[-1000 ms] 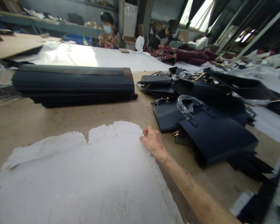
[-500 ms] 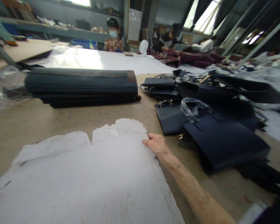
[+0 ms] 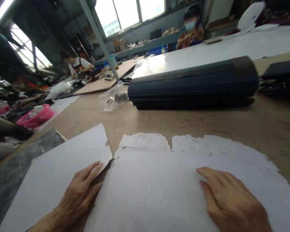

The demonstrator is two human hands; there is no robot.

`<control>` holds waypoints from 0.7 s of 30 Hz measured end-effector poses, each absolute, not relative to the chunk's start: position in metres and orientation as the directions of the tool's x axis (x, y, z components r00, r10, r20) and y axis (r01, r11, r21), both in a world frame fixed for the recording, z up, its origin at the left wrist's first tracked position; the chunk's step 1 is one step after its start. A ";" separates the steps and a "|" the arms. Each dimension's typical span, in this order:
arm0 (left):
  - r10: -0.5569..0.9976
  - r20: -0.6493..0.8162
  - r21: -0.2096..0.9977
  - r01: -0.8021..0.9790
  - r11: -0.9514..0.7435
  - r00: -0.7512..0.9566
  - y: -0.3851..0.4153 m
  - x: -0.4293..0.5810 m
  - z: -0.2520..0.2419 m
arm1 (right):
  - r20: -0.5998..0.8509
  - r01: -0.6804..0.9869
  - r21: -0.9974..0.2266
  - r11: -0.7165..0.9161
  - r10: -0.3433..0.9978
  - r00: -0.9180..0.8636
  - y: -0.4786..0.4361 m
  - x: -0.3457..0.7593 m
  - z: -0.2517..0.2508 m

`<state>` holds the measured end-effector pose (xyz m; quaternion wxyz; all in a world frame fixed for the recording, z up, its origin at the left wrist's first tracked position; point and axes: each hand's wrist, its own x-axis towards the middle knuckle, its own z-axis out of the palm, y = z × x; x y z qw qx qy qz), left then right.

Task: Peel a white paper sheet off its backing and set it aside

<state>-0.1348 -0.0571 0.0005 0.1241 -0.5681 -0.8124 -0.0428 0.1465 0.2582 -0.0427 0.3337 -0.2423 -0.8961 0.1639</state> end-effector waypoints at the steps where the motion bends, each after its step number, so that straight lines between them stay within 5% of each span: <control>1: 0.901 0.260 -0.058 0.926 0.372 -0.346 -0.056 -0.140 -0.004 | 0.569 0.265 -0.354 0.897 0.432 -0.700 0.249 0.130 -0.032; 4: 0.848 0.347 -0.047 0.896 0.442 -0.400 -0.059 -0.151 -0.014 | 0.597 0.146 -0.303 0.942 0.307 -0.741 0.227 0.081 -0.012; 10: 0.748 0.535 0.033 0.895 0.446 -0.392 -0.036 -0.126 -0.008 | 0.328 0.140 -0.425 0.894 0.296 -0.897 0.202 -0.006 -0.014; 14: 0.844 0.431 0.068 0.944 0.322 -0.319 -0.012 -0.113 -0.013 | 0.127 0.212 -0.422 0.881 0.289 -0.949 0.194 -0.048 -0.005; 21: 0.773 0.342 0.284 0.843 0.456 -0.533 -0.007 -0.124 -0.035 | -0.138 0.279 -0.447 0.850 0.242 -0.960 0.200 -0.074 0.018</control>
